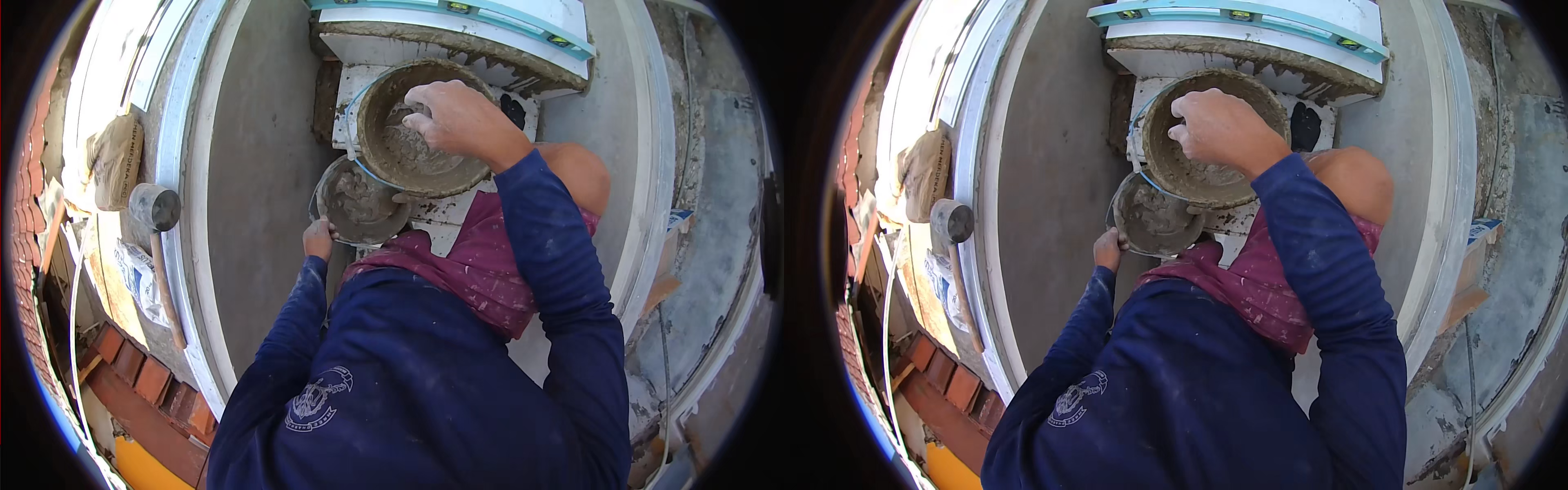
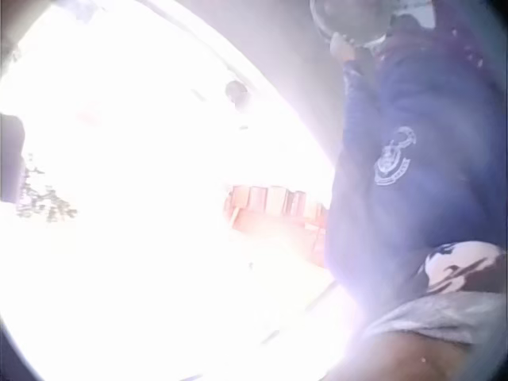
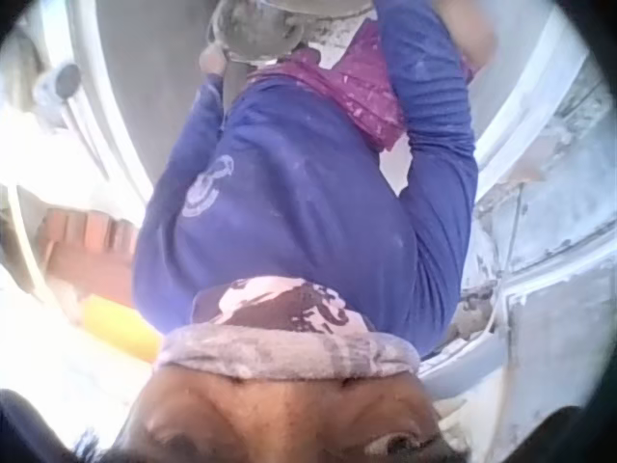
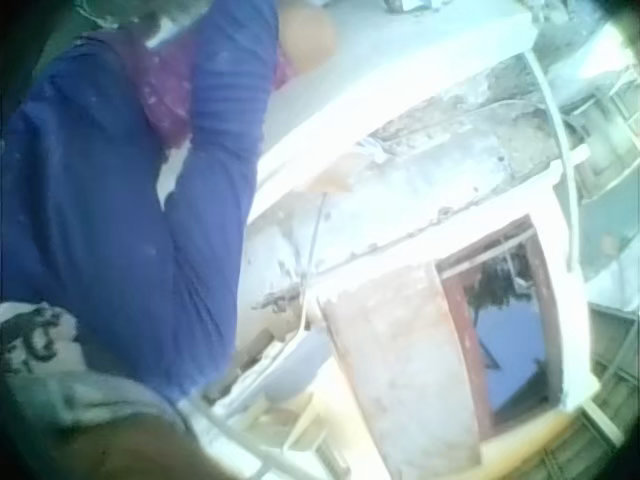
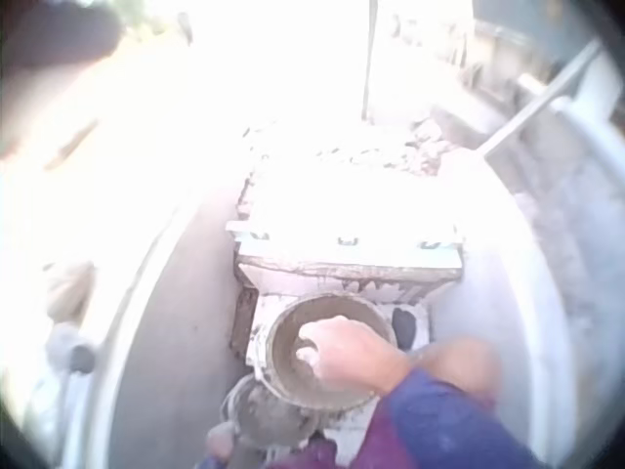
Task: The person lays tiles onto a concrete surface using mortar, then levels them with a level and a rubber mallet.
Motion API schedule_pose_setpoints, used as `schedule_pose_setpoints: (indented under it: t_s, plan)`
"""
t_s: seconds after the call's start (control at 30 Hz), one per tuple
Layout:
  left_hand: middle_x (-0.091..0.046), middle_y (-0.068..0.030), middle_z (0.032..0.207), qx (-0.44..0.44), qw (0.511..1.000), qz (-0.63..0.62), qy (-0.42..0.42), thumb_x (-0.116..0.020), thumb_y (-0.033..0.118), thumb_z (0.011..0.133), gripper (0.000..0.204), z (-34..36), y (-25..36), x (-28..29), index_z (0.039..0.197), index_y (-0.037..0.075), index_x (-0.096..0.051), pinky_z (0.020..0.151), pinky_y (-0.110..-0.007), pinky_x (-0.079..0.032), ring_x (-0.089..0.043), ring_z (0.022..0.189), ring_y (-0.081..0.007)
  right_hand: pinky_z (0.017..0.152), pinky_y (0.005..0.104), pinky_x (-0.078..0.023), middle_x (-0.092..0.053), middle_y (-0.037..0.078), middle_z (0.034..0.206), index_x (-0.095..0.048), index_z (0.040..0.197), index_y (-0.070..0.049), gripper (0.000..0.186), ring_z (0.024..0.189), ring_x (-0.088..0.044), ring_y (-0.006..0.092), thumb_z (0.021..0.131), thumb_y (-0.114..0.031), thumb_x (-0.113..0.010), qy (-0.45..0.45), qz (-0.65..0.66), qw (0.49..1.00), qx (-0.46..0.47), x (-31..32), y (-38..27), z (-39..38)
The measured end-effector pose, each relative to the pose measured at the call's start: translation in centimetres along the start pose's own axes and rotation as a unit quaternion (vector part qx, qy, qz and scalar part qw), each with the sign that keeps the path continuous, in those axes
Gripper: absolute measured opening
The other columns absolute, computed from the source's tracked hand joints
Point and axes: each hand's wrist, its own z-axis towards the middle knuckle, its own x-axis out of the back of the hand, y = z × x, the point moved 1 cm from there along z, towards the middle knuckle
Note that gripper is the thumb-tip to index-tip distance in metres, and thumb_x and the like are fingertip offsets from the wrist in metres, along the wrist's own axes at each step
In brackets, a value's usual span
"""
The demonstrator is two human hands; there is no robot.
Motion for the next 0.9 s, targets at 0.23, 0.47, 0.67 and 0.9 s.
schedule_pose_setpoints:
  t_s: [0.23,0.47,0.67,0.9]
  plan:
    - [-0.069,-0.0087,0.086,0.157,0.945,0.270,-0.093,-0.049,0.035,0.094,0.036,-3.0,-16.5,5.0,0.100,0.003,-0.065,0.058,-0.033,-0.053,-0.067,0.070,-0.0176,0.078,0.0482,-0.051,-0.066,0.021,0.091,-0.066,0.091,0.001,0.028,0.089,-0.064,0.0399,0.084,-0.026,-0.064,-0.044,-0.004,0.999,0.026,-2.3,-1.7,0.1]
    - [-0.069,-0.0060,0.090,0.097,0.973,0.187,-0.091,-0.056,0.034,0.094,0.033,-2.6,-14.4,2.3,0.097,0.003,-0.067,0.064,-0.031,-0.051,-0.067,0.075,-0.0169,0.083,0.0455,-0.049,-0.066,0.023,0.098,-0.064,0.111,0.001,0.036,0.095,-0.063,0.0392,0.086,-0.025,-0.065,-0.099,-0.023,0.995,0.011,-2.6,-2.6,-0.1]
    - [-0.067,-0.0016,0.090,0.119,0.989,0.009,-0.089,-0.057,0.030,0.096,0.027,-0.8,-7.0,0.5,0.110,0.007,-0.062,0.058,-0.024,-0.050,-0.065,0.074,-0.0094,0.083,0.0437,-0.049,-0.067,0.021,0.096,-0.067,0.106,-0.002,0.029,0.092,-0.063,0.0374,0.086,-0.023,-0.065,-0.134,-0.036,0.990,0.020,1.1,-0.4,1.4]
    - [-0.065,-0.0021,0.084,0.125,0.991,-0.041,-0.021,-0.058,0.027,0.095,0.024,-2.1,-9.5,1.8,0.102,0.005,-0.064,0.053,-0.024,-0.047,-0.062,0.067,-0.0095,0.090,0.0418,-0.049,-0.068,0.020,0.108,-0.069,0.110,-0.007,0.029,0.101,-0.064,0.0373,0.086,-0.021,-0.063,0.100,-0.221,0.967,-0.078,10.3,14.9,9.0]
